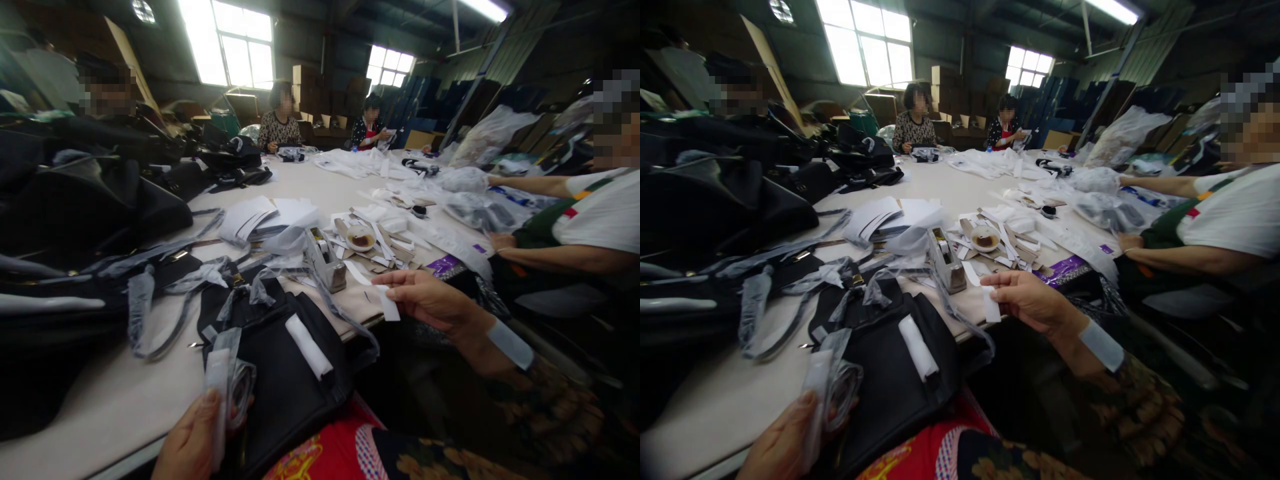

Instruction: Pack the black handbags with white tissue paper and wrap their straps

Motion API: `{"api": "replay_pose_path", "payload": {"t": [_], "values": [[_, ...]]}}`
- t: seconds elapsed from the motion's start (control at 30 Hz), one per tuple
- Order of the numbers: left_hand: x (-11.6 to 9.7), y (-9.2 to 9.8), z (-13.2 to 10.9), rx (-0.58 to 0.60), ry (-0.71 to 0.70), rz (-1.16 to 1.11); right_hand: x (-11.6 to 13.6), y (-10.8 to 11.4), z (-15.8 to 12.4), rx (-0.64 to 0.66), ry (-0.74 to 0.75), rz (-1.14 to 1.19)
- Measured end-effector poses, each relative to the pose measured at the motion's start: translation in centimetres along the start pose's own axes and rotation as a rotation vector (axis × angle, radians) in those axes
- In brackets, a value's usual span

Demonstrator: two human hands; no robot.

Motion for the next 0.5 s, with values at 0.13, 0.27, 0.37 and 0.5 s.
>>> {"api": "replay_pose_path", "payload": {"t": [0.13,0.27,0.37,0.5], "values": [[0.3,0.0,0.2,0.039,0.039,-0.024,2.7,0.8,-0.5,0.070,0.055,0.053],[0.4,0.0,0.1,-0.034,0.005,-0.035,2.1,1.3,0.8,0.096,0.036,0.111],[0.5,-0.3,-0.1,-0.054,-0.004,-0.035,-0.2,2.9,4.5,-0.026,0.016,0.155],[0.6,-0.3,0.1,-0.061,-0.017,-0.053,-2.6,5.3,10.0,-0.221,0.064,0.110]]}}
Point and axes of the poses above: each hand's wrist, its own z-axis towards the middle knuckle, its own y-axis out of the back of the hand, x = y × z, the point moved 5 cm from there along z, towards the middle knuckle, and after that the axes turned 10 degrees about z, right-handed, at the moved point
